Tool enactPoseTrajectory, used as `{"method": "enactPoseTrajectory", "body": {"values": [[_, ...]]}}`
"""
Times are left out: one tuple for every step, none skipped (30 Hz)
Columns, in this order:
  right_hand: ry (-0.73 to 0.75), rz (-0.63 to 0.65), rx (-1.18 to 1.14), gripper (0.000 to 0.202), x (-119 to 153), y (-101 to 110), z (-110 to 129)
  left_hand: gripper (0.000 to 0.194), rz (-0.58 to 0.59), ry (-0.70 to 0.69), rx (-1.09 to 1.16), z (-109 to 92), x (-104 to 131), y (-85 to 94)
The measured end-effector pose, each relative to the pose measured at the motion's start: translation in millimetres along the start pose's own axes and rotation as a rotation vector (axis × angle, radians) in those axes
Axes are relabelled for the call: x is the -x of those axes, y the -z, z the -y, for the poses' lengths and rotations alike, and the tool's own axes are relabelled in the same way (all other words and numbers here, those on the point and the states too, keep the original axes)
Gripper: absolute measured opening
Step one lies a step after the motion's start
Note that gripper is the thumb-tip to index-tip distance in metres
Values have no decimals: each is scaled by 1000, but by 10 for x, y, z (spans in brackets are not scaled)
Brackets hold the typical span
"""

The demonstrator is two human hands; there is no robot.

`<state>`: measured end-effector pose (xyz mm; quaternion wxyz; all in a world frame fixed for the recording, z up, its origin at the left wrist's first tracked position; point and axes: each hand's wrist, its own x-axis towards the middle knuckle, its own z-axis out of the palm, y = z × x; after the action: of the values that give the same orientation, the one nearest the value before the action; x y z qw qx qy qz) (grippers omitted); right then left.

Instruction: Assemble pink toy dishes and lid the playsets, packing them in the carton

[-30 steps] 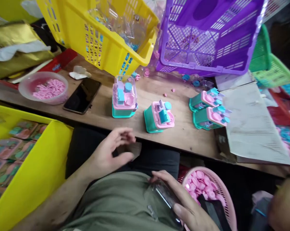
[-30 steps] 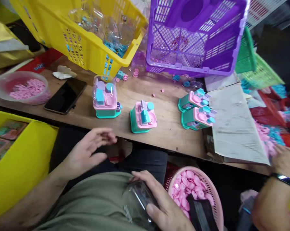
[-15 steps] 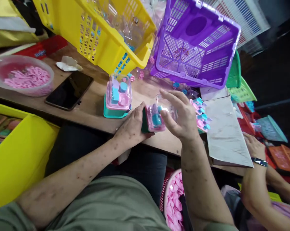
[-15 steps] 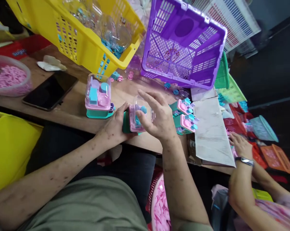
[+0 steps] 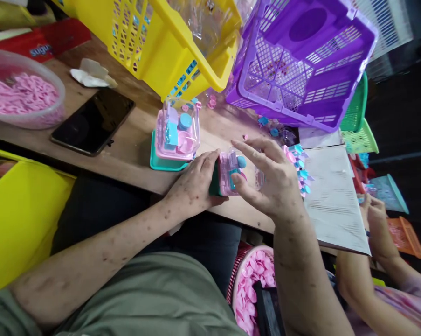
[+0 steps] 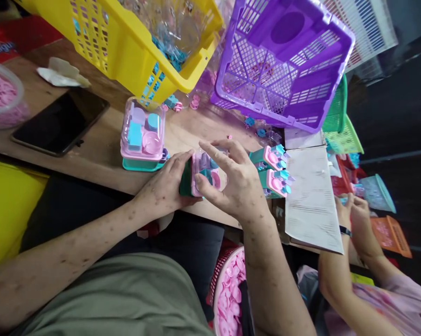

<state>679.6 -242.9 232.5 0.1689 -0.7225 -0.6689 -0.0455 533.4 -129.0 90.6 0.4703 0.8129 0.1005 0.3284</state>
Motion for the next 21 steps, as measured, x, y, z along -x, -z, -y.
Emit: {"method": "enactPoseTrajectory", "body": {"values": [[-1, 8, 4, 56, -6, 8, 11, 118, 3, 4, -1, -13, -10, 9], [-2, 13, 9, 55, -10, 16, 21, 116, 9, 7, -3, -25, -19, 17], [0, 14, 13, 55, -11, 23, 30, 114, 16, 11, -7, -36, -27, 24], [5, 13, 16, 54, -11, 28, 38, 113, 22, 16, -12, -46, -34, 30], [8, 9, 17, 53, -8, 31, 45, 112, 25, 22, -19, -55, -39, 36], [8, 5, 19, 53, -3, 32, 49, 111, 25, 25, -23, -62, -44, 40], [4, 5, 21, 53, 3, 32, 53, 110, 27, 25, -25, -67, -47, 45], [-5, 8, 22, 53, 9, 31, 56, 109, 30, 24, -23, -71, -50, 49], [-14, 12, 21, 54, 14, 29, 58, 109, 32, 23, -19, -73, -53, 54], [-23, 16, 18, 54, 18, 28, 60, 109, 37, 23, -15, -76, -54, 59], [-29, 19, 14, 54, 21, 28, 62, 109, 44, 25, -10, -78, -55, 62], [-32, 22, 10, 54, 21, 28, 65, 108, 48, 30, -8, -82, -56, 64], [-33, 26, 10, 54, 18, 30, 67, 107, 50, 38, -8, -86, -56, 64], [-34, 32, 13, 54, 13, 34, 70, 106, 52, 46, -9, -90, -56, 61], [-34, 39, 14, 53, 5, 38, 73, 105, 54, 51, -9, -95, -56, 56], [-32, 47, 14, 52, -6, 43, 77, 105, 56, 56, -9, -99, -55, 49], [-31, 55, 12, 51, -18, 48, 81, 105, 55, 58, -10, -103, -56, 40], [-32, 62, 9, 50, -31, 52, 85, 106, 51, 59, -13, -105, -57, 32], [-36, 67, 5, 50, -43, 56, 90, 108, 49, 56, -18, -105, -59, 24], [-41, 70, 3, 50, -53, 58, 93, 110, 45, 53, -24, -103, -62, 18], [-48, 71, 1, 50, -57, 58, 95, 111, 40, 51, -32, -98, -66, 14]]}}
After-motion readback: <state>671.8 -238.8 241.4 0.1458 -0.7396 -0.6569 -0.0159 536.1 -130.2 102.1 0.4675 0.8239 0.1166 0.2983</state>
